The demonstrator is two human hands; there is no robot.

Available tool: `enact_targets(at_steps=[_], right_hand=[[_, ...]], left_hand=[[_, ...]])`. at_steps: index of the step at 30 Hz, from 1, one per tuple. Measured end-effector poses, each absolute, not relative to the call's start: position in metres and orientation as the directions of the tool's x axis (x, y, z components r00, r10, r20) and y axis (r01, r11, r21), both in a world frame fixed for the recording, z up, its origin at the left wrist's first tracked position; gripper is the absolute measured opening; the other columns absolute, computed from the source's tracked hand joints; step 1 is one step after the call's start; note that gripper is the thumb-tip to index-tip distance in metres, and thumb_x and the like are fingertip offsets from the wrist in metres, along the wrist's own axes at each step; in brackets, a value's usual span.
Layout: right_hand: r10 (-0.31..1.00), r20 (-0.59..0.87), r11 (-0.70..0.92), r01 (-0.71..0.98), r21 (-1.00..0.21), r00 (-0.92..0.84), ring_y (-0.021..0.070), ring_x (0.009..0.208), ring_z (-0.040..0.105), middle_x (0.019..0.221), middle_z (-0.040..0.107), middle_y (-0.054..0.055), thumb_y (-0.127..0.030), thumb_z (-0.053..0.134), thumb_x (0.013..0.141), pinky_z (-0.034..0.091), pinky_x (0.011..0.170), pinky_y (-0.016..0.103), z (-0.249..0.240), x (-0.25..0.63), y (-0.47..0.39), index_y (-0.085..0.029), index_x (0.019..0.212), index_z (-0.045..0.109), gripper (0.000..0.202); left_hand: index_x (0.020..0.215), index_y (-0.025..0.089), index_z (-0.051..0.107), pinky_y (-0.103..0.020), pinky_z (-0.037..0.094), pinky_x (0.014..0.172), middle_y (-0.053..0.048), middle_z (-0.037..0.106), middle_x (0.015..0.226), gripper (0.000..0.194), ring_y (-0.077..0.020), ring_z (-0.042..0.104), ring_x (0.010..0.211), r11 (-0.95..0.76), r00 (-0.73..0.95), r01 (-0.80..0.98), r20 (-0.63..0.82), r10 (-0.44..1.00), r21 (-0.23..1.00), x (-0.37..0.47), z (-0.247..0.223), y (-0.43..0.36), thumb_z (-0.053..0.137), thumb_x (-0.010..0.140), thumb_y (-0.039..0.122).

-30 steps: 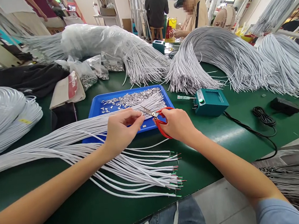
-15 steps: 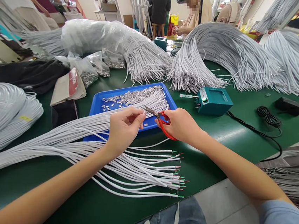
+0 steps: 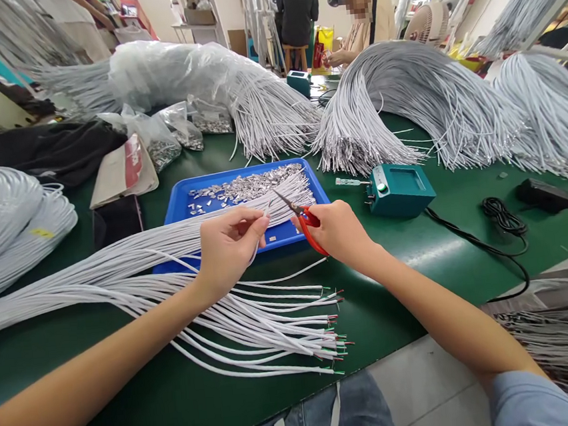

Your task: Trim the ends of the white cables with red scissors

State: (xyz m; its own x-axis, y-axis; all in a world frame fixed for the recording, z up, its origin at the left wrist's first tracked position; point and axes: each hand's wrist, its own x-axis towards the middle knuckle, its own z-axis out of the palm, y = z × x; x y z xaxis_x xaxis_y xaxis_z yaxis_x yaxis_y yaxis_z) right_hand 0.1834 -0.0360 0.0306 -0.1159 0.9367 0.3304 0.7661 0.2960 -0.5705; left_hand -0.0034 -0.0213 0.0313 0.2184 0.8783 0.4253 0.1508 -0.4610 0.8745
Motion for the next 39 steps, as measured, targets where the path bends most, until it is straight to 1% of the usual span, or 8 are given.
enact_targets(at_steps=[7, 10, 15, 18, 24, 31, 36, 39], right_hand=[[0.909, 0.402, 0.207, 0.717, -0.666, 0.112, 0.0084, 0.05, 0.029, 0.051, 0.041, -0.004, -0.051, 0.063, 0.077, 0.024, 0.048, 0.024, 0.027, 0.191, -0.026, -0.02, 0.054, 0.037, 0.047], [0.892, 0.423, 0.192, 0.712, -0.675, 0.16, 0.0086, 0.05, 0.031, 0.051, 0.041, -0.004, -0.049, 0.062, 0.078, 0.024, 0.048, 0.024, 0.025, 0.193, -0.022, -0.02, 0.054, 0.037, 0.045], [0.875, 0.437, 0.204, 0.658, -0.725, 0.211, 0.0087, 0.049, 0.029, 0.049, 0.038, -0.005, -0.046, 0.06, 0.078, 0.026, 0.048, 0.024, 0.022, 0.193, -0.019, -0.02, 0.053, 0.036, 0.044], [0.876, 0.442, 0.204, 0.68, -0.704, 0.195, 0.0095, 0.048, 0.036, 0.051, 0.047, -0.003, -0.046, 0.059, 0.078, 0.03, 0.049, 0.024, 0.021, 0.19, -0.021, -0.02, 0.056, 0.04, 0.039], [0.875, 0.465, 0.124, 0.861, -0.492, 0.139, 0.0171, 0.056, 0.058, 0.064, 0.067, 0.005, -0.046, 0.056, 0.081, 0.034, 0.054, 0.026, 0.019, 0.183, -0.025, -0.019, 0.069, 0.056, 0.029], [0.869, 0.492, 0.132, 0.927, -0.35, 0.062, 0.0214, 0.065, 0.063, 0.07, 0.07, 0.009, -0.046, 0.052, 0.084, 0.034, 0.056, 0.027, 0.016, 0.183, -0.024, -0.017, 0.073, 0.062, 0.033], [0.831, 0.556, 0.187, 0.933, -0.306, 0.016, 0.0228, 0.071, 0.063, 0.072, 0.07, 0.01, -0.041, 0.056, 0.081, 0.034, 0.057, 0.028, 0.017, 0.182, -0.026, -0.015, 0.079, 0.064, 0.028], [0.82, 0.57, 0.238, 0.881, -0.408, 0.042, 0.0222, 0.072, 0.061, 0.071, 0.068, 0.01, -0.043, 0.058, 0.08, 0.035, 0.057, 0.028, 0.019, 0.181, -0.028, -0.015, 0.076, 0.063, 0.028]], left_hand=[[0.077, 0.012, 0.066, -0.019, 0.046, 0.05, 0.0, 0.061, 0.067, 0.01, -0.0069, 0.054, 0.051, -0.584, 0.278, 0.166, 0.53, 0.801, 0.795, -0.007, 0.039, -0.03, 0.061, 0.083, 0.017], [0.077, 0.012, 0.068, -0.02, 0.044, 0.053, 0.0, 0.058, 0.064, 0.011, -0.0078, 0.052, 0.054, -0.697, 0.437, 0.17, 0.58, 0.687, 0.697, -0.005, 0.036, -0.034, 0.061, 0.085, 0.017], [0.089, 0.018, 0.073, -0.032, 0.048, 0.076, -0.008, 0.067, 0.092, 0.017, -0.0201, 0.062, 0.086, -0.901, 0.882, 0.33, 0.249, 0.4, 0.281, -0.002, 0.02, -0.038, 0.058, 0.09, 0.024], [0.09, 0.019, 0.074, -0.034, 0.047, 0.077, -0.008, 0.065, 0.091, 0.022, -0.0203, 0.063, 0.083, -0.877, 0.882, 0.465, 0.032, 0.471, 0.119, -0.001, 0.014, -0.037, 0.051, 0.092, 0.021], [0.083, 0.016, 0.071, -0.027, 0.045, 0.058, -0.006, 0.068, 0.082, 0.021, -0.0192, 0.066, 0.071, -0.802, 0.812, 0.582, -0.164, 0.561, 0.134, -0.002, 0.021, -0.035, 0.051, 0.087, 0.012], [0.078, 0.016, 0.07, -0.026, 0.046, 0.06, -0.006, 0.069, 0.082, 0.025, -0.0181, 0.066, 0.07, -0.83, 0.843, 0.537, -0.139, 0.52, 0.15, -0.007, 0.038, -0.036, 0.048, 0.087, 0.01], [0.085, 0.013, 0.07, -0.029, 0.046, 0.061, -0.011, 0.068, 0.086, 0.028, -0.0232, 0.068, 0.077, -0.708, 0.708, 0.706, 0.006, 0.706, 0.029, -0.017, 0.045, -0.017, 0.042, 0.09, 0.014], [0.083, 0.012, 0.069, -0.032, 0.048, 0.067, -0.014, 0.069, 0.089, 0.022, -0.0268, 0.067, 0.083, -0.611, 0.612, 0.789, -0.014, 0.791, -0.056, -0.025, 0.046, -0.003, 0.047, 0.086, 0.011]])
